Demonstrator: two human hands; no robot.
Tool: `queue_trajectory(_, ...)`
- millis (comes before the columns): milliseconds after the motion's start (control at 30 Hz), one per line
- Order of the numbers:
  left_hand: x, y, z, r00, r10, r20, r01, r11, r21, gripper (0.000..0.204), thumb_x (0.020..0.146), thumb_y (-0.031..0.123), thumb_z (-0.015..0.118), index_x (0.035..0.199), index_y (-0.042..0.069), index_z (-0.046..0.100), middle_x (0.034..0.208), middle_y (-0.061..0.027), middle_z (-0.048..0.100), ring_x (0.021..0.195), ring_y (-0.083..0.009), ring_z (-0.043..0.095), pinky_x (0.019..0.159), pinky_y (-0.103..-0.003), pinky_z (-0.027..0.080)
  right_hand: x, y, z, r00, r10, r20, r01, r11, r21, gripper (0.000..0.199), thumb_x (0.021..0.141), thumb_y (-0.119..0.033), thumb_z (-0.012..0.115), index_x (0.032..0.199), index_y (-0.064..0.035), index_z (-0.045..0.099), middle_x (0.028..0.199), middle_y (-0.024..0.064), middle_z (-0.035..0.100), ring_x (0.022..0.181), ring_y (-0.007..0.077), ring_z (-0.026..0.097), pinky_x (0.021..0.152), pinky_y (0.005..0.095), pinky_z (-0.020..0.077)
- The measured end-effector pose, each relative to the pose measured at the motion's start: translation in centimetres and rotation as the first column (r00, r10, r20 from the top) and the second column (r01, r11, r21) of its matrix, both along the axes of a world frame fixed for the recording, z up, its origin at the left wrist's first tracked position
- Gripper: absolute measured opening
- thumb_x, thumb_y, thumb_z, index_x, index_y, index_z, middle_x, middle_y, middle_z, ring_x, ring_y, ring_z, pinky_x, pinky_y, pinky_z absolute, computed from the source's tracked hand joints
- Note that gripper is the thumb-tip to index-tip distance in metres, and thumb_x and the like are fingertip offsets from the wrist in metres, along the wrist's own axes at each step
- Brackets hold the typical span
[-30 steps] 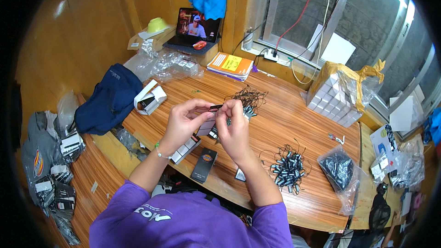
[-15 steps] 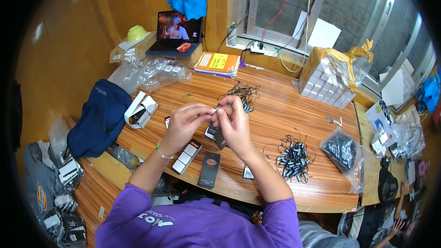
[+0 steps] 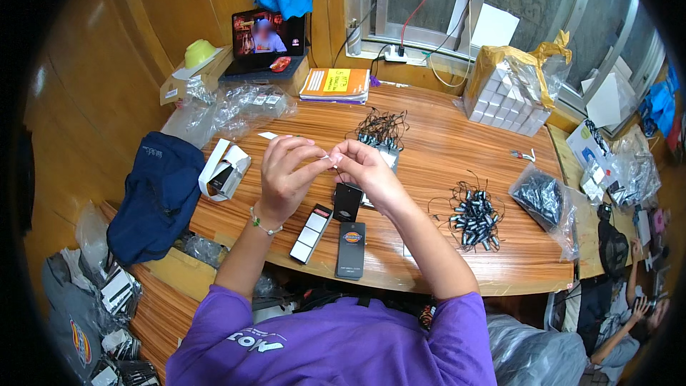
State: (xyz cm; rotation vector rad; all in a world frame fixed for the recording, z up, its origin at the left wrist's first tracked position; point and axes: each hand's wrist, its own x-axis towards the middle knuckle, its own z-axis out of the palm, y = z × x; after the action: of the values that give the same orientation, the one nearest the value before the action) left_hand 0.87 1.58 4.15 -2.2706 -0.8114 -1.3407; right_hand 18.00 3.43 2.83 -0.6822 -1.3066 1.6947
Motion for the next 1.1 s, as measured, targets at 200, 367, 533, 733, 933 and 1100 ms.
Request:
queue_trajectory(200,-0.4,0.5,-0.4,0.997,-0.077,0.013,0.078,0.996,-0.047,0.018,0.067,0.006,0.062,0.085,0.011,0.065,0.085,-0.0007,0.062,0.081,-0.0194,0.059,0.071,-0.033,0.043,-0.4,0.7,0.2,0.970,-0.231,0.080,0.213,0.958,0.191,0.018,0.091,-0.024,0.050,0.089,-0.0068,0.055,0.082,-0.0038,0.050,0.077,0.0058,0.045,0.071,0.0209,0.0352)
queue_trajectory(367,-0.5,1.0,-0.1,0.998,-0.069,0.011,0.070,0.990,-0.126,0.012,0.072,0.000,0.059,0.082,0.006,0.062,0.085,-0.0036,0.064,0.080,-0.0205,0.060,0.068,-0.033,0.044,-0.3,3.0,3.0,0.879,-0.338,-0.337,0.409,0.897,0.166,0.016,0.093,-0.023,0.046,0.088,-0.0089,0.051,0.080,-0.0016,0.052,0.066,0.0054,0.044,0.061,0.0193,0.0366)
queue_trajectory(533,-0.6,1.9,-1.0,0.986,-0.078,0.151,0.109,0.971,-0.211,0.011,0.071,-0.005,0.061,0.076,0.003,0.055,0.085,-0.0071,0.064,0.078,-0.0239,0.061,0.067,-0.034,0.046,-0.1,3.4,4.0,0.871,-0.148,-0.468,0.290,0.925,0.247,0.014,0.096,-0.021,0.041,0.090,-0.0087,0.043,0.072,0.0047,0.054,0.057,0.0068,0.046,0.056,0.0199,0.0401)
queue_trajectory(733,-0.7,2.8,-2.1,0.853,-0.132,0.505,0.476,0.594,-0.648,0.026,0.084,0.021,0.060,0.097,-0.001,0.060,0.090,-0.0098,0.064,0.085,-0.0194,0.061,0.077,-0.028,0.046,0.1,2.8,2.7,0.898,-0.138,-0.417,0.257,0.935,0.243,0.014,0.096,-0.021,0.040,0.089,-0.0084,0.041,0.071,0.0082,0.055,0.058,0.0096,0.050,0.056,0.0199,0.0424)
queue_trajectory(933,-0.6,3.1,-2.9,0.758,-0.069,0.648,0.649,0.177,-0.740,0.031,0.080,0.010,0.066,0.106,-0.001,0.052,0.098,-0.0076,0.059,0.091,-0.0117,0.057,0.081,-0.025,0.047,0.0,2.9,2.4,0.921,-0.104,-0.375,0.199,0.954,0.225,0.014,0.095,-0.021,0.041,0.090,-0.0078,0.040,0.074,0.0102,0.057,0.060,0.0111,0.051,0.056,0.0200,0.0426)
queue_trajectory(1100,0.5,3.0,-2.9,0.605,0.015,0.796,0.774,0.226,-0.592,0.011,0.083,-0.006,0.053,0.091,0.001,0.049,0.094,-0.0049,0.058,0.088,-0.0104,0.056,0.078,-0.025,0.046,0.7,2.8,2.7,0.903,-0.093,-0.421,0.165,0.976,0.139,0.013,0.095,-0.020,0.043,0.091,-0.0076,0.042,0.070,0.0071,0.054,0.058,0.0090,0.048,0.055,0.0193,0.0405)
